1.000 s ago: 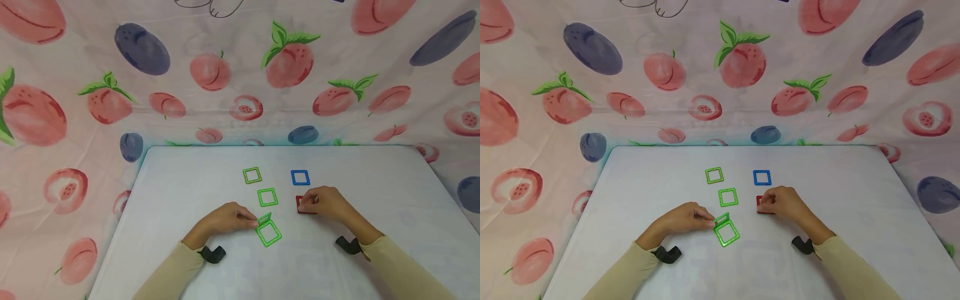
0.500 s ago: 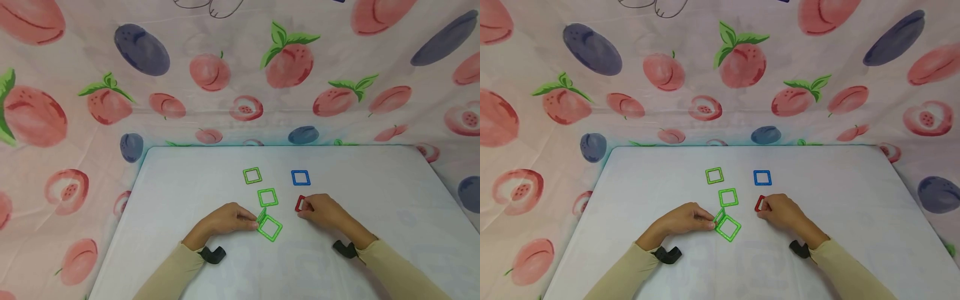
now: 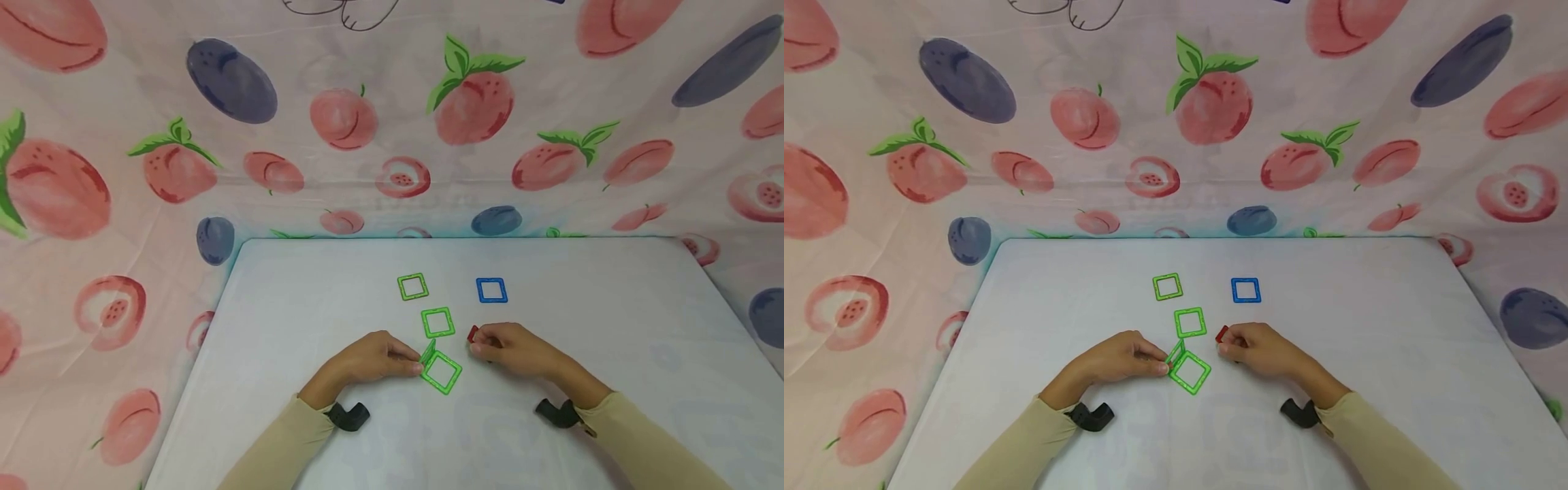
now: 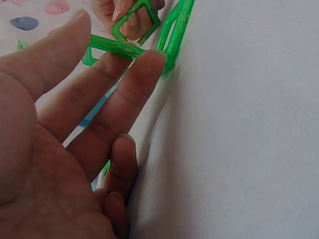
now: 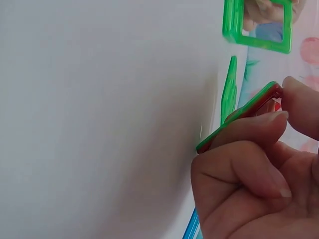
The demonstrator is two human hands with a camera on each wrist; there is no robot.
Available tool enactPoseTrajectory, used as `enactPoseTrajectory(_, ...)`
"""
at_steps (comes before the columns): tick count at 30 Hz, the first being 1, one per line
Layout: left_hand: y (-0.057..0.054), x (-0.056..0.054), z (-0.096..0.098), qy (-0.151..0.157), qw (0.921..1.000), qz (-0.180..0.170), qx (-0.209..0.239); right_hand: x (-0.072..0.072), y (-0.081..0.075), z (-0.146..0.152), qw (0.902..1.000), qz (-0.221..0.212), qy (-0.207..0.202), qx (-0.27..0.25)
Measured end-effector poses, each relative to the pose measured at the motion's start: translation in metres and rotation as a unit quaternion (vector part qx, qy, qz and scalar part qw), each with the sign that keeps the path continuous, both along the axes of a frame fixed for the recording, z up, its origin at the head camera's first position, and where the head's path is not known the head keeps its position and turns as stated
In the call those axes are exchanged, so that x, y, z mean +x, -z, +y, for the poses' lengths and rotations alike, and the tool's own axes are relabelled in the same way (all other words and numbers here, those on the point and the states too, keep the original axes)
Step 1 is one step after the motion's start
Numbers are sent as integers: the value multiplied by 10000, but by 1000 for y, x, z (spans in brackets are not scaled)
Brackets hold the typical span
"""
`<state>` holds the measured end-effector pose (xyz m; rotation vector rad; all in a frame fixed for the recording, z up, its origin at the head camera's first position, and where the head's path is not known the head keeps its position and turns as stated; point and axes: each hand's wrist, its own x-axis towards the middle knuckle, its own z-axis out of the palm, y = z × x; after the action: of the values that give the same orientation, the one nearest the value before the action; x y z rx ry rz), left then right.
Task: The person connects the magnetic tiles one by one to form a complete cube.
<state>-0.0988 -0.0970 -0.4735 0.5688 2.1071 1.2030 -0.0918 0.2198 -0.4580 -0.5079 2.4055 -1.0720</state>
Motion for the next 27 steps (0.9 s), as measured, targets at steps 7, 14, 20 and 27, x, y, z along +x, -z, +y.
enactPoseTrajectory(7, 1, 0, 0, 5, 10000, 6, 27, 1, -3, -13, 9997, -79, -39, -230)
enactPoseTrajectory(14, 1, 0, 0, 48, 9999, -114, 96, -1, -1, -31, 9981, -513, 198, -269)
enactPoseTrajectory(20, 1, -1, 0, 60, 9998, -130, 132, -2, -3, -39, 9958, -745, 398, -344)
enactPoseTrajectory(27, 1, 0, 0, 49, 9998, -129, 155, -3, -5, -42, 9970, -623, 432, -180)
